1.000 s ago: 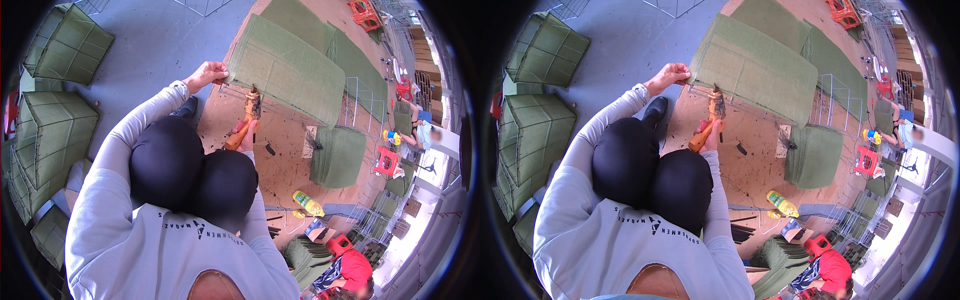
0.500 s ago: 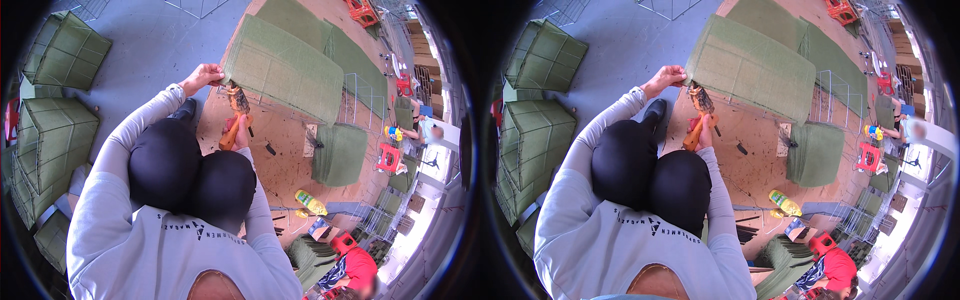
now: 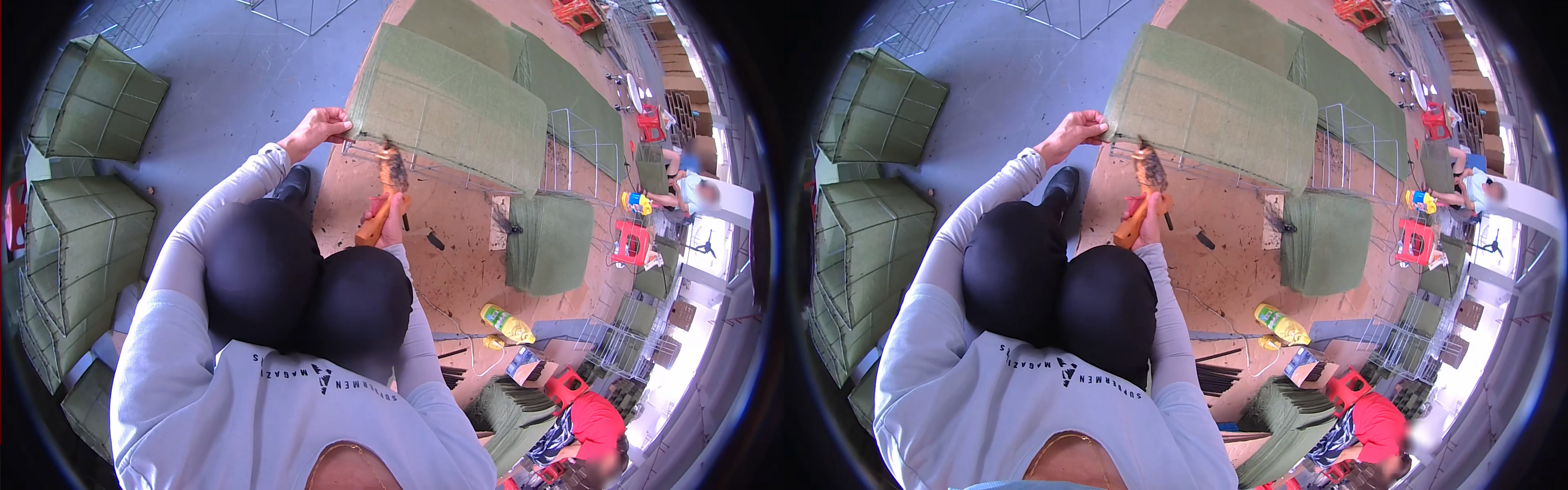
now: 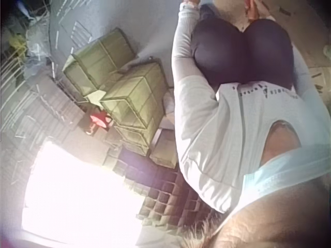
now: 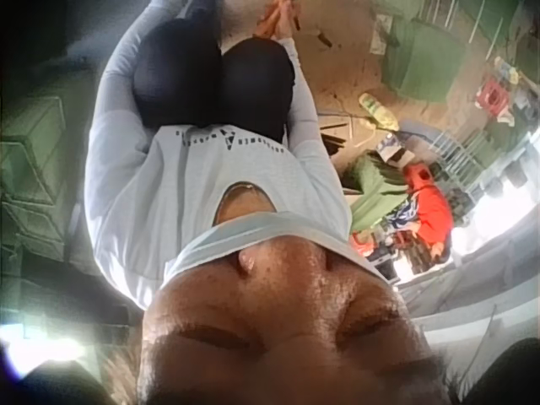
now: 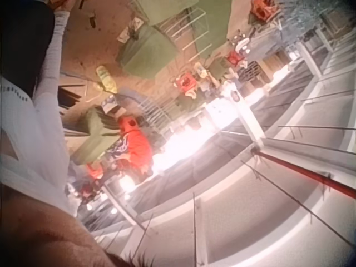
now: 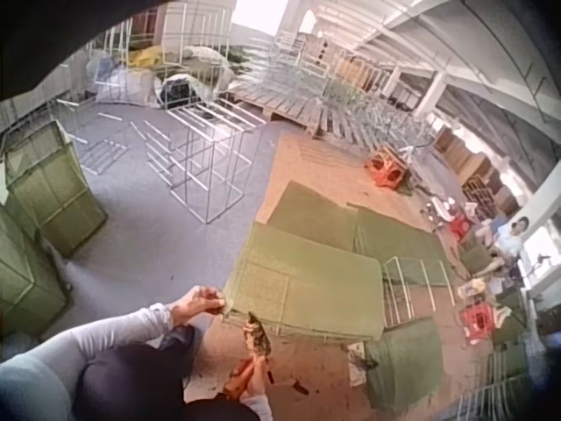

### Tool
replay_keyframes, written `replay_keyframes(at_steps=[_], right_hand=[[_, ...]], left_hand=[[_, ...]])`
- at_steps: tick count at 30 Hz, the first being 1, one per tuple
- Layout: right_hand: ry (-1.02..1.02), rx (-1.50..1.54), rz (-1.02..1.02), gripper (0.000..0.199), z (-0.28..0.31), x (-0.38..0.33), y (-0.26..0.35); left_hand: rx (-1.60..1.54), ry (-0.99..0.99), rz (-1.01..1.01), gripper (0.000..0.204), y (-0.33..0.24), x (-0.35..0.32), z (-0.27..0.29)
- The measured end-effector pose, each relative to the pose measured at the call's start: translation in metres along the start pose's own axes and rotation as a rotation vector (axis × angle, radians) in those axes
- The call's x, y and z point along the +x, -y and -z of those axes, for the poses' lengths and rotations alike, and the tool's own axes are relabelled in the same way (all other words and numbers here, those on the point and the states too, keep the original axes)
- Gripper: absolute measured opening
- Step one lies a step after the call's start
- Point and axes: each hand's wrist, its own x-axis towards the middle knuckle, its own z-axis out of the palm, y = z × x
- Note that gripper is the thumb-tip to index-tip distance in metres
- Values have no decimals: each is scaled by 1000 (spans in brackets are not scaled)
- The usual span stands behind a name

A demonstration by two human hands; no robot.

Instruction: Assembling green mesh covers onto wire frames using a fastening tool in a factory setting.

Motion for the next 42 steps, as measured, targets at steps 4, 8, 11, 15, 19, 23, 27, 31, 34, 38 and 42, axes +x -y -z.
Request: replay_keyframes(at_steps=[4,8,11,15,19,23,27,31,34,38,42], right_hand=[[29,-113,-5,44,-4,4,-1],[-13,-70,8,46,6,4,1],[12,34,66,50,12,1,9],[57,72,163,54,14,-9,21],[1,64,182,50,24,2,19],[10,-31,80,44,8,3,1],[46,-18,44,41,11,9,0],[-22,36,101,42,17,4,9],[44,123,137,43,26,6,18],[11,32,138,43,7,0,10],[33,-85,22,41,1,9,0]], left_hand=[[23,-5,8,10,-2,-1,-3],[33,7,15,9,-4,-1,-3],[17,-4,15,9,-4,-1,-2],[33,-2,20,9,-2,0,1],[23,-2,15,9,-4,0,-2],[34,-2,27,8,-4,-2,-2],[37,-7,36,8,-2,0,-2],[23,-7,30,8,-4,0,-3],[17,-4,23,8,-7,1,-5],[-1,-25,20,8,-5,-1,-3],[10,-20,25,8,-3,0,-2]])
